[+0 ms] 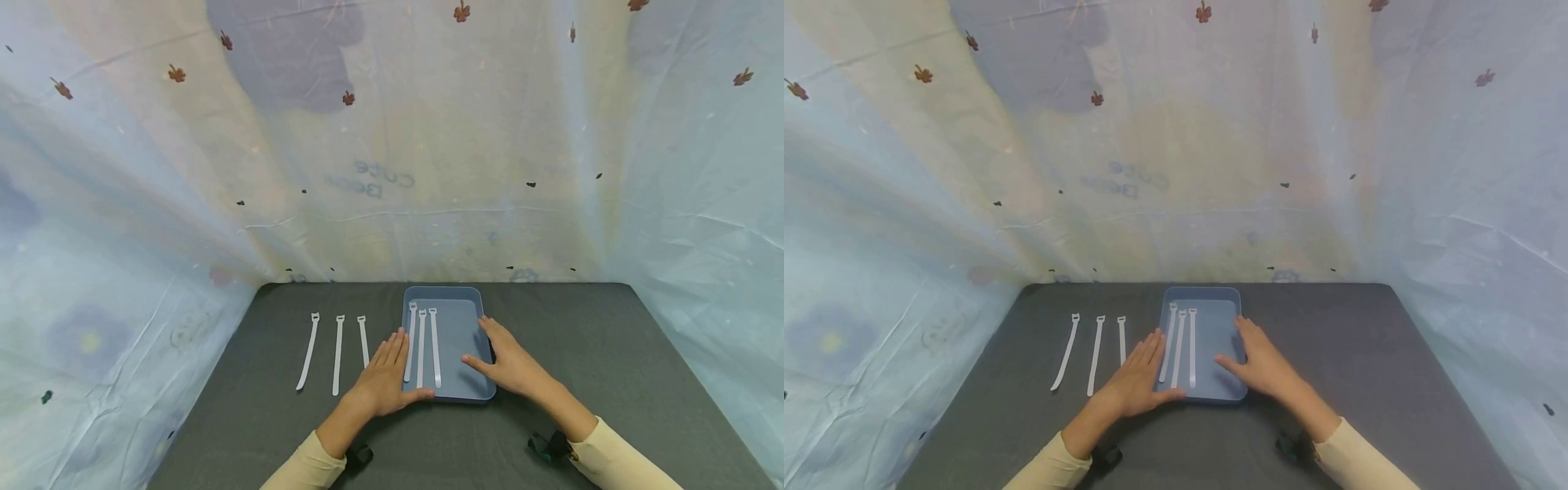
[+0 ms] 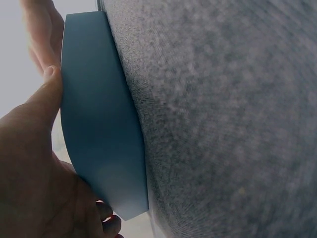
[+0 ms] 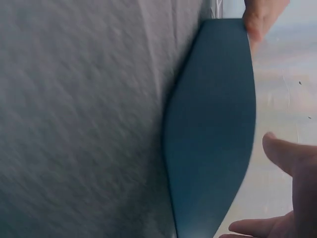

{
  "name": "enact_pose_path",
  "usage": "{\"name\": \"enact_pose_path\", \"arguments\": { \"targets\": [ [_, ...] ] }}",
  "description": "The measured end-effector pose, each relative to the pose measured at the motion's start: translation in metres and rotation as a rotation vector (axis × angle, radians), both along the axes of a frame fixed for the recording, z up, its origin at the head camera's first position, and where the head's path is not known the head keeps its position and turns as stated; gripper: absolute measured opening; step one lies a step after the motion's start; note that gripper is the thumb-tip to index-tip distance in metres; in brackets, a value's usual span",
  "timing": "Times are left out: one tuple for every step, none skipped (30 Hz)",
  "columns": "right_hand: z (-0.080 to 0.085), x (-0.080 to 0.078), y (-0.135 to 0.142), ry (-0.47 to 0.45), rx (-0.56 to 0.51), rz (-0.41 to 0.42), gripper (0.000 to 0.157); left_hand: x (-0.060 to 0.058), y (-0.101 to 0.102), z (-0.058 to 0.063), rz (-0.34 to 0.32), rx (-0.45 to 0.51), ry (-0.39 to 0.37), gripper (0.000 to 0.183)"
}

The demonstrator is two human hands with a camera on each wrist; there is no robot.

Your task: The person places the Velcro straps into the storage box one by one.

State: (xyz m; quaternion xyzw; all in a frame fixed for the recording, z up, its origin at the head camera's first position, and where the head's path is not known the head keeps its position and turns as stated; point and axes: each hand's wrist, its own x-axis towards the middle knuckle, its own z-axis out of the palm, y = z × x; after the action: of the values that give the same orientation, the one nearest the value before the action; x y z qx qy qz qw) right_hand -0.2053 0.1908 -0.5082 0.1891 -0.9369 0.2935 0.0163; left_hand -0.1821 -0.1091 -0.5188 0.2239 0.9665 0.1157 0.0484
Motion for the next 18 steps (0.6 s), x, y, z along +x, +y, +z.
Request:
{"name": "enact_pose_path", "arguments": {
  "targets": [
    [-0.002, 0.002, 0.000, -0.003, 0.010, 0.001, 0.103, 0.000, 0.000, 0.000, 0.000, 0.002, 0.000, 0.121],
    [-0.003, 0.004, 0.000, 0.001, 0.022, 0.007, 0.106, 0.000, 0.000, 0.000, 0.000, 0.003, 0.001, 0.121],
    [-0.005, 0.005, 0.000, 0.001, 0.034, 0.008, 0.109, 0.000, 0.001, 0.000, -0.001, 0.003, 0.001, 0.121],
    [-0.006, 0.006, 0.000, 0.007, 0.046, 0.013, 0.111, 0.000, 0.001, 0.001, -0.002, 0.003, 0.002, 0.121],
    [-0.008, 0.008, 0.000, 0.009, 0.054, 0.016, 0.112, 0.000, 0.001, 0.001, -0.002, 0.002, 0.003, 0.121],
    [-0.010, 0.009, 0.000, 0.014, 0.066, 0.020, 0.114, 0.000, 0.001, 0.001, -0.002, 0.003, 0.004, 0.121],
    [-0.011, 0.010, -0.001, 0.016, 0.072, 0.021, 0.115, 0.000, 0.001, 0.001, -0.002, 0.001, 0.004, 0.121],
    [-0.013, 0.011, -0.001, 0.018, 0.077, 0.024, 0.116, 0.000, 0.001, 0.001, -0.002, -0.001, 0.004, 0.121],
    [-0.013, 0.012, -0.002, 0.017, 0.077, 0.025, 0.117, -0.001, 0.001, 0.001, -0.003, -0.003, 0.004, 0.121],
    [-0.014, 0.014, -0.002, 0.016, 0.078, 0.026, 0.118, -0.001, 0.001, 0.001, -0.003, -0.004, 0.005, 0.121],
    [-0.014, 0.015, -0.003, 0.015, 0.080, 0.026, 0.119, -0.001, 0.001, 0.000, -0.003, -0.002, 0.006, 0.121],
    [-0.015, 0.016, -0.003, 0.009, 0.087, 0.023, 0.120, -0.001, 0.001, 0.001, -0.005, 0.003, 0.006, 0.121],
    [-0.015, 0.017, -0.004, 0.005, 0.093, 0.024, 0.121, -0.001, 0.000, 0.001, -0.007, 0.011, 0.006, 0.121],
    [-0.015, 0.018, -0.004, 0.000, 0.096, 0.025, 0.122, -0.001, 0.000, 0.000, -0.010, 0.012, 0.005, 0.122],
    [-0.015, 0.019, -0.005, -0.002, 0.095, 0.029, 0.123, -0.001, 0.000, -0.001, -0.013, 0.016, 0.002, 0.122],
    [-0.016, 0.020, -0.005, -0.008, 0.099, 0.028, 0.125, -0.001, -0.001, -0.001, -0.015, 0.018, -0.001, 0.123],
    [-0.017, 0.020, -0.006, -0.013, 0.103, 0.030, 0.126, -0.001, -0.001, -0.002, -0.017, 0.031, -0.004, 0.123],
    [-0.018, 0.021, -0.006, -0.016, 0.105, 0.033, 0.127, 0.000, -0.002, -0.002, -0.020, 0.042, -0.007, 0.124]
  ]
}}
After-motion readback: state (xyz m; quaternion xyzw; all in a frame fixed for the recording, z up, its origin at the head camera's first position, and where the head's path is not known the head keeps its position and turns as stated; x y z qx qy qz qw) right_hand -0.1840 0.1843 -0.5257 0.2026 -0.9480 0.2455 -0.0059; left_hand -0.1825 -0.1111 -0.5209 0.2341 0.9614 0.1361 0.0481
